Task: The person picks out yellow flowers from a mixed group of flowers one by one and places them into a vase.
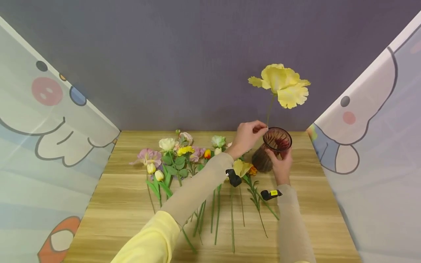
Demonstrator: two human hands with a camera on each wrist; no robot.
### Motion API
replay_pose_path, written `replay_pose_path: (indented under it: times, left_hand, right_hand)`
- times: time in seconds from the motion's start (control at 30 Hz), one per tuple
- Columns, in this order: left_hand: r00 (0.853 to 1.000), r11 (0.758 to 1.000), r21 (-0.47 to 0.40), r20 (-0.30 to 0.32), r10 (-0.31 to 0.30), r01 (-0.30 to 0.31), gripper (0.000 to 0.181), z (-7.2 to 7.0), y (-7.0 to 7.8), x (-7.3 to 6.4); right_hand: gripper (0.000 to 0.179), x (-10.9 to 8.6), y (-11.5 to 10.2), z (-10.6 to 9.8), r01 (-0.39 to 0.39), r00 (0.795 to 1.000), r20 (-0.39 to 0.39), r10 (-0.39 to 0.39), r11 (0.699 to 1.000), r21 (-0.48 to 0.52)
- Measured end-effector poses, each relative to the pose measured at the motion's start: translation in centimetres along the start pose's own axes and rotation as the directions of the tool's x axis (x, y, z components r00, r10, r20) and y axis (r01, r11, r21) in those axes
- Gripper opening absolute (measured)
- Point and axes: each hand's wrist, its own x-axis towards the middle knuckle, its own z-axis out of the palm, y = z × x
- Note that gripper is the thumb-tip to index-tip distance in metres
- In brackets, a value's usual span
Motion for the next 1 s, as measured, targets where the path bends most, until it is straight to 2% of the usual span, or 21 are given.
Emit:
replay_pose_path:
  times: [0.17, 0.3, 0.43, 0.73, 0.87, 1.0]
  left_hand:
    - [0.995, 0.996, 0.094, 0.097, -0.005, -0.004, 0.029, 0.2, -0.7, -0.7]
    - [0.985, 0.993, 0.106, 0.159, -0.064, 0.048, 0.03, 0.4, -2.0, -1.4]
    - [0.971, 0.989, 0.114, 0.21, -0.117, 0.094, 0.029, 0.6, -3.5, -2.7]
    - [0.965, 0.988, 0.088, 0.219, -0.146, 0.129, 0.026, 1.5, -6.1, -7.2]
    - [0.968, 0.982, 0.13, 0.192, -0.163, 0.139, 0.03, 2.1, -6.8, -9.2]
    - [0.966, 0.973, 0.143, 0.161, -0.202, 0.179, 0.032, 2.6, -7.4, -10.7]
  right_hand:
    - [0.062, -0.1, 0.0, 0.1, 0.003, 1.0, -0.004, -0.003, 1.0, 0.011]
    - [0.061, -0.1, 0.0, 0.1, -0.004, 1.0, -0.008, 0.004, 0.999, 0.04]
    - [0.06, 0.0, 0.0, 0.2, -0.006, 1.0, -0.011, 0.006, 0.998, 0.06]
    - [0.063, 0.0, 0.1, 0.1, -0.016, 1.0, -0.001, 0.017, 1.0, 0.02]
    - [0.068, 0.0, 0.1, 0.1, -0.014, 1.0, 0.004, 0.014, 1.0, 0.012]
    - [0.068, 0.1, 0.1, 0.1, -0.014, 1.0, 0.0, 0.014, 1.0, 0.014]
